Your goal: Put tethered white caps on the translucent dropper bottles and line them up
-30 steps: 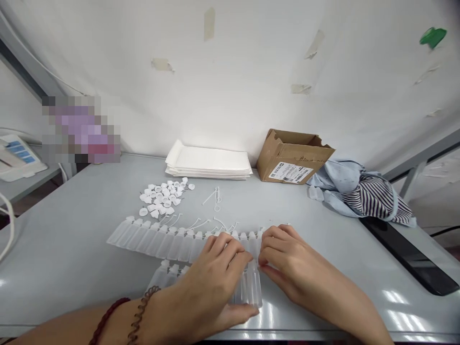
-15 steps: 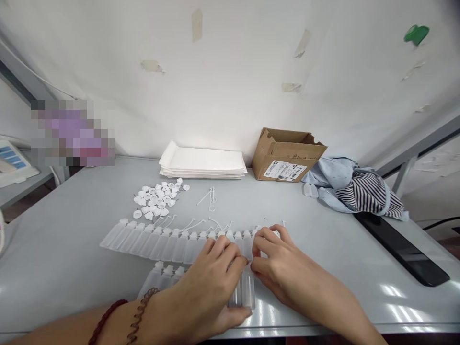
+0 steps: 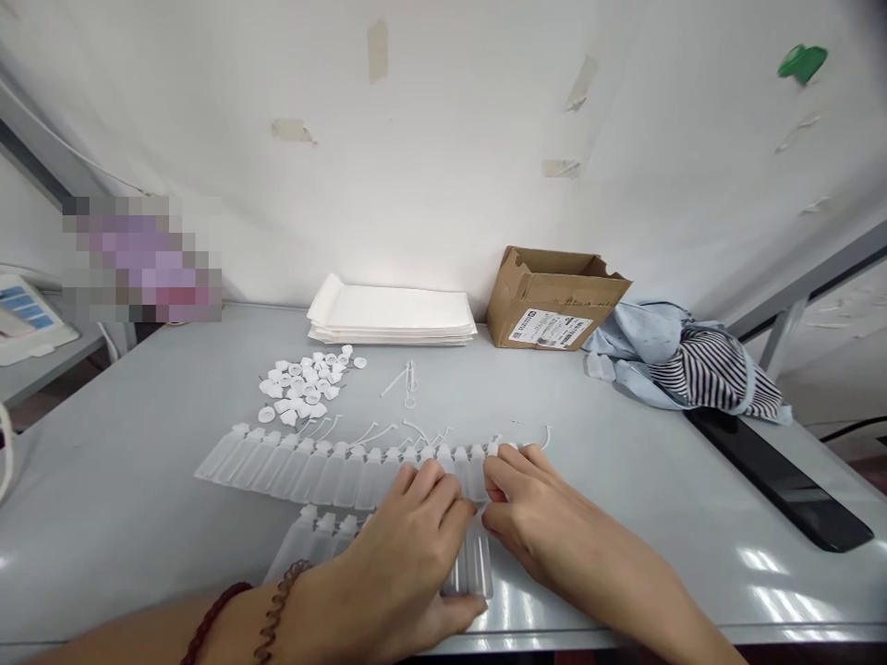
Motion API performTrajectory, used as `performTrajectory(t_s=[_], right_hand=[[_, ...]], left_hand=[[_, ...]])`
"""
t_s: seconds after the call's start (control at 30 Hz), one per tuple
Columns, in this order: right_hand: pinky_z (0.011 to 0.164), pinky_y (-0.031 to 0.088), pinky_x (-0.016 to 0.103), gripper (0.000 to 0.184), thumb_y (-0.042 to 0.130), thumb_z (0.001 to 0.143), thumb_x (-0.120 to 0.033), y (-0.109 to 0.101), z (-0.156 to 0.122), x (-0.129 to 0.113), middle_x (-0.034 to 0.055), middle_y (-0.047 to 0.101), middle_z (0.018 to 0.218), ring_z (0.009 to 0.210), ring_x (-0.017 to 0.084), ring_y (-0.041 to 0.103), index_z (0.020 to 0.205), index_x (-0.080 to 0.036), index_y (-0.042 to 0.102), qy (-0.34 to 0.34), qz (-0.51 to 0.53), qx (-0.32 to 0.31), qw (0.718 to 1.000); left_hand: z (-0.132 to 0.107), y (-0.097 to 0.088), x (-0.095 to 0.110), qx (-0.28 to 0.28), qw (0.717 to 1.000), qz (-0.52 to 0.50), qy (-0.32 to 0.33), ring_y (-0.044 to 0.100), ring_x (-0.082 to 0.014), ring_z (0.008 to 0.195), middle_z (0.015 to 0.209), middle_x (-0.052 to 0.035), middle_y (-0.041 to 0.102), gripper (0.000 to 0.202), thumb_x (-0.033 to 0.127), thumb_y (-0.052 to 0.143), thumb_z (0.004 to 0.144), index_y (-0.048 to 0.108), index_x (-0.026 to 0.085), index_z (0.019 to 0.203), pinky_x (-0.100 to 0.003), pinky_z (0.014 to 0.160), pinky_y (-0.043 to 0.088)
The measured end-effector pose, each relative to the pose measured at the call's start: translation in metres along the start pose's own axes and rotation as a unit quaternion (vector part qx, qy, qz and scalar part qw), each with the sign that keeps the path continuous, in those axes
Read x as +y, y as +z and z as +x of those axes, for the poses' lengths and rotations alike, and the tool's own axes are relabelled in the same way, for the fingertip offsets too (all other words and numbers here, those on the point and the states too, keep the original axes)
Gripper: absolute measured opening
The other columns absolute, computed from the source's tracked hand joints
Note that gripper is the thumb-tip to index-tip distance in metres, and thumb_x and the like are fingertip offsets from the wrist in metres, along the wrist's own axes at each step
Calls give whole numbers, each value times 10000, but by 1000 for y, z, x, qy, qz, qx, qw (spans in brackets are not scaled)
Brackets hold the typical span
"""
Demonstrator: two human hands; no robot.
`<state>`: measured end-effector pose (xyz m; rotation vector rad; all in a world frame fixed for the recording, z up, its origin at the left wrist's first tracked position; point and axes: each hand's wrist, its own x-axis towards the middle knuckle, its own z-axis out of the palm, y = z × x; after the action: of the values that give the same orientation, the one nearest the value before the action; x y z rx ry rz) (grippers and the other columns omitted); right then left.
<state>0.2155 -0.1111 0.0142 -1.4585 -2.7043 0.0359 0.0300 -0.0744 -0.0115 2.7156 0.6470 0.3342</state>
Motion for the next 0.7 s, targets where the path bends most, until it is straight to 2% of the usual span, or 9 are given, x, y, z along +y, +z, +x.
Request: performTrajectory(t_s=[0.23, 0.4, 0.57, 0.7], right_hand=[[730, 441, 342, 324, 694, 723, 10, 4, 2, -1, 10, 532, 708, 717, 171, 490, 531, -168, 504, 2, -10, -9, 1000], [774, 463, 372, 277, 663, 697, 51, 7, 4, -3, 18, 556, 724, 726, 177, 528, 570, -165, 545, 4, -13, -27, 1000], [807, 484, 385, 238, 637, 724, 51, 7, 6, -3, 33, 582, 775, 775, 187, 565, 620, -157, 586, 15, 8, -64, 998], [856, 477, 421, 203, 631, 761, 13, 9, 6, -2, 46, 595, 794, 830, 212, 577, 654, -158, 618, 21, 17, -72, 997]], left_hand=[[-4, 8, 0, 23, 999, 27, -11, 490, -273, 846, 863, -65, 598, 363, 349, 824, 623, 592, 156, 825, -425, 772, 443], [-5, 11, -2, 25, 998, 49, -5, 482, -255, 809, 821, -44, 588, 317, 372, 789, 672, 573, 168, 782, -384, 708, 413], [-5, 12, -1, 19, 998, 60, -9, 479, -251, 817, 830, -41, 594, 334, 389, 794, 666, 581, 165, 791, -379, 710, 394], [-5, 19, -5, 59, 993, 96, 26, 468, -235, 762, 776, -33, 590, 387, 471, 778, 654, 599, 153, 783, -359, 649, 357]])
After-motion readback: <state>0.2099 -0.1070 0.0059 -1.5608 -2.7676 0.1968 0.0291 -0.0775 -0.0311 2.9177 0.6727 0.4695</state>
